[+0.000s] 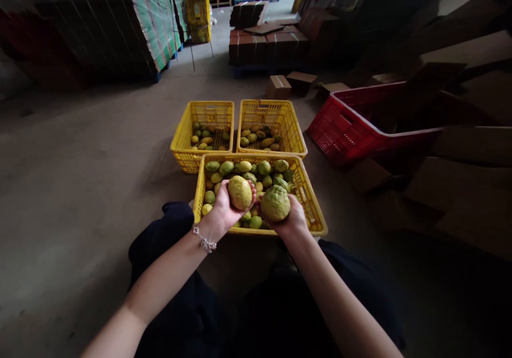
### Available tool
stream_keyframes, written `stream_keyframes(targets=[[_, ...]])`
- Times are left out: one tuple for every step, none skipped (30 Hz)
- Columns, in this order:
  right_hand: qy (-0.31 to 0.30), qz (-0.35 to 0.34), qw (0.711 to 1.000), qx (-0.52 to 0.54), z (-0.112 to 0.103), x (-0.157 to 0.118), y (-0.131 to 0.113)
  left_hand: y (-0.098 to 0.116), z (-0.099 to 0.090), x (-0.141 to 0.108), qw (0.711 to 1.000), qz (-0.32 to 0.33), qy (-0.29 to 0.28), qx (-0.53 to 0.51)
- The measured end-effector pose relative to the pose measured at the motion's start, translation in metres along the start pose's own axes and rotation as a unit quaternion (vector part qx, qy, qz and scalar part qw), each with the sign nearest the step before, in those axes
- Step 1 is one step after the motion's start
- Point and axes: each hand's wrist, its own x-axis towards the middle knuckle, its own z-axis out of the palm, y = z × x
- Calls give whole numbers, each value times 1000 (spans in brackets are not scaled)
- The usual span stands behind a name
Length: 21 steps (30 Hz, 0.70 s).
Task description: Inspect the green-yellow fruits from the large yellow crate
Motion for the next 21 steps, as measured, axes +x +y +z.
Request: stream_keyframes(targets=[[6,1,1000,0,0,0,0,0,0,2,1000,10,9,4],[15,-2,1000,0,0,-1,-1,0,-1,3,1000,22,21,9],[24,-10,1000,1,0,-1,-1,0,-1,5,999,32,32,13],[34,-21,999,3,0,-2,-1,0,-2,7,998,40,44,15],[43,-31,999,6,1,-2,-1,0,-2,8,998,39,54,15],[49,-38,998,7,1,-3,-1,0,-3,9,998,33,59,14],[53,-40,998,8,2,-3,-1,-1,-3,9,998,23,58,12],[55,-38,998,8,3,-3,0,-1,-4,9,999,11,50,11],[56,-37,998,6,4,-3,0,-1,-4,9,999,4,38,11],[58,-36,998,5,5,-3,0,-2,-4,8,1000,0,24,11],[58,-38,998,3,6,-4,1,-2,-4,6,1000,1,10,12],[59,-40,997,1,7,-4,2,-3,-4,5,1000,4,3,14],[57,-41,998,1,8,-5,3,-3,-3,4,1000,7,1,16],[53,-41,998,2,9,-6,4,-3,-2,3,1000,10,4,19],[48,-41,998,6,9,-7,4,-3,-2,3,1000,16,10,20],[43,-43,998,11,9,-8,5,-3,-1,2,999,25,17,19],[41,-46,998,18,8,-8,5,-3,-1,3,999,38,23,15],[43,-49,998,24,7,-9,6,-3,-1,3,998,51,26,9],[48,-55,997,31,6,-8,6,-3,-1,4,998,61,28,3],[56,-59,996,37,4,-8,6,-3,-2,5,997,65,31,-3],[62,-62,995,44,3,-6,5,-3,-2,5,997,62,38,-7]])
